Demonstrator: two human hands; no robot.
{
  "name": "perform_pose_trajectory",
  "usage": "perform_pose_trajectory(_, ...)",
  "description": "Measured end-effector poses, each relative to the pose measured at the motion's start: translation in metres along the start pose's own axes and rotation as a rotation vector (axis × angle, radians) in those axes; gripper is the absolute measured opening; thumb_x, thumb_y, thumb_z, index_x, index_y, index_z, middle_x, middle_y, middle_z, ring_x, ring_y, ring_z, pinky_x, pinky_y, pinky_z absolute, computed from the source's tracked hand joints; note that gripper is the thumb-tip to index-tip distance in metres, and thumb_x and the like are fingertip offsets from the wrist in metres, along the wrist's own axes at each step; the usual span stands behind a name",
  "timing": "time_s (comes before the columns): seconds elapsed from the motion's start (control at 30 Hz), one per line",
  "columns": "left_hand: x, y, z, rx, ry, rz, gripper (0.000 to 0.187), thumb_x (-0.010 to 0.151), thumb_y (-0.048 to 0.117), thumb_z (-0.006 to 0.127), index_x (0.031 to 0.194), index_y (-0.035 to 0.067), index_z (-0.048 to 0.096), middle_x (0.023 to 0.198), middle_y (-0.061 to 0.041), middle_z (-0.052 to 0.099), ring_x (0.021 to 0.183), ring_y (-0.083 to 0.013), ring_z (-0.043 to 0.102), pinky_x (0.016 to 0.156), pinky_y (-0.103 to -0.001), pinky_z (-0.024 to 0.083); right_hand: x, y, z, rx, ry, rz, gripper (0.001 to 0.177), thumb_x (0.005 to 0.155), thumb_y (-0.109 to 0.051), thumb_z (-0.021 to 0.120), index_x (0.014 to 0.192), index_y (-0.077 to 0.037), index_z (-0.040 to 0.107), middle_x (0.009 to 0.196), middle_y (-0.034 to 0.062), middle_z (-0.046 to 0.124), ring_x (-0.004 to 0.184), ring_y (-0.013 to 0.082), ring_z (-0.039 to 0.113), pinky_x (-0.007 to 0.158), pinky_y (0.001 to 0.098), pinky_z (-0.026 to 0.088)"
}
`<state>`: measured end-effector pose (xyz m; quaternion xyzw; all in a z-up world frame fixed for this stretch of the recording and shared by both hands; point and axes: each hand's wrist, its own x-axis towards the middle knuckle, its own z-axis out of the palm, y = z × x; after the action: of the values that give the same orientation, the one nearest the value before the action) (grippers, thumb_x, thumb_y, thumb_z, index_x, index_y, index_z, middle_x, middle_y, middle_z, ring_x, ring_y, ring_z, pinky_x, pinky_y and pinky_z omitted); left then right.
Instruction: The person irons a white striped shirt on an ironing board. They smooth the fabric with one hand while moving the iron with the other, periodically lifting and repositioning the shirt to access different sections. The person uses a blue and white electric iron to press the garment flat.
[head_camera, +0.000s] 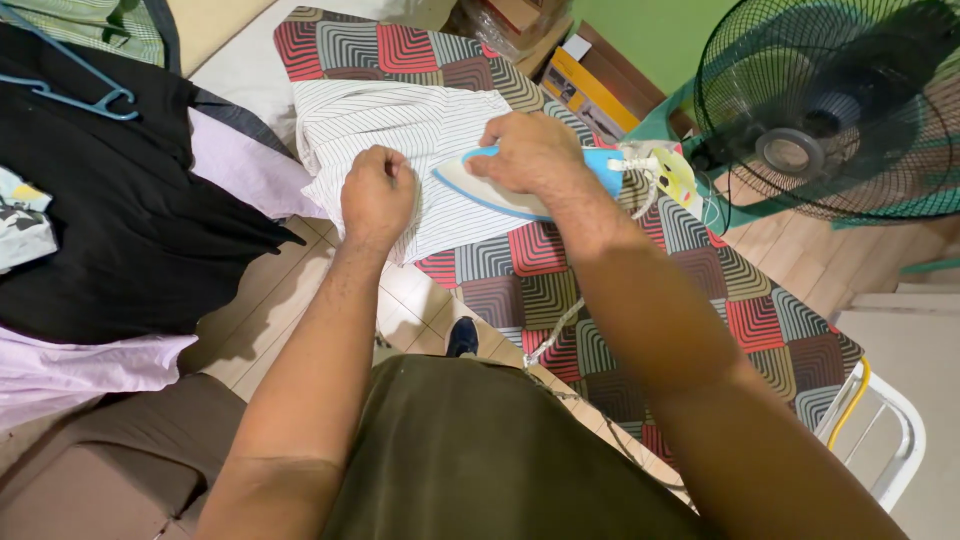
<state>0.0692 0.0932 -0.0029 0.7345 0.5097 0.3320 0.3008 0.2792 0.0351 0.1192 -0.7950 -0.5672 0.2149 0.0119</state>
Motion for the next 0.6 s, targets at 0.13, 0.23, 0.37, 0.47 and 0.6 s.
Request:
perform_pose_trajectory(0.13, 0.016, 0.005, 0.005, -0.032, 0.001, 0.056, 0.012, 0.09, 0.012, 0.068, 0.099, 0.005, 0.069, 0.097, -0.013, 0.068, 0.087, -0.0305, 0.069, 0.078, -0.043, 0.054, -0.011, -0.002, -0.009, 0.036, 0.006, 0.048, 0.049, 0.078, -0.055, 0.078, 0.113, -0.02, 0.076, 0.114, 0.0148, 0.073, 0.109, 0.0346, 0.068, 0.095, 0.0466, 0.052)
perform_pose_trajectory(0.23, 0.033, 0.0, 0.003, 0.01, -0.017, 0.103, 0.011, 0.091, 0.011, 0.069, 0.1, 0.005, 0.069, 0.098, -0.013, 0.067, 0.09, -0.0308, 0.068, 0.079, -0.043, 0.054, -0.018, 0.004, -0.02, 0.072, -0.03, 0.107, 0.053, 0.078, -0.055, 0.076, 0.115, -0.017, 0.076, 0.117, 0.015, 0.073, 0.11, 0.034, 0.068, 0.098, 0.045, 0.052)
perform_pose_trajectory(0.37, 0.059, -0.006, 0.01, 0.141, -0.049, 0.238, 0.02, 0.088, 0.01, 0.072, 0.107, 0.007, 0.07, 0.108, -0.014, 0.065, 0.104, -0.0343, 0.06, 0.091, -0.046, 0.048, -0.017, -0.008, -0.016, 0.051, -0.122, 0.24, 0.055, 0.088, -0.053, 0.065, 0.128, -0.015, 0.066, 0.121, 0.0169, 0.07, 0.113, 0.0369, 0.066, 0.099, 0.0501, 0.048)
perform_pose_trajectory(0.47, 0.086, -0.009, 0.018, 0.202, -0.086, 0.353, 0.033, 0.084, 0.014, 0.075, 0.116, 0.007, 0.069, 0.12, -0.015, 0.062, 0.116, -0.0359, 0.052, 0.099, -0.051, 0.041, -0.007, -0.029, 0.001, 0.081, -0.074, 0.176, 0.049, 0.098, -0.047, 0.053, 0.127, -0.01, 0.066, 0.118, 0.0224, 0.07, 0.113, 0.0413, 0.064, 0.099, 0.0513, 0.048)
perform_pose_trajectory(0.6, 0.118, -0.011, 0.031, 0.265, -0.225, 0.46, 0.053, 0.08, 0.028, 0.08, 0.124, 0.001, 0.065, 0.124, -0.018, 0.061, 0.117, -0.0388, 0.048, 0.097, -0.06, 0.032, 0.002, -0.045, 0.014, 0.17, -0.046, 0.243, 0.045, 0.099, -0.043, 0.051, 0.126, -0.01, 0.066, 0.113, 0.0229, 0.072, 0.109, 0.0421, 0.067, 0.099, 0.051, 0.05)
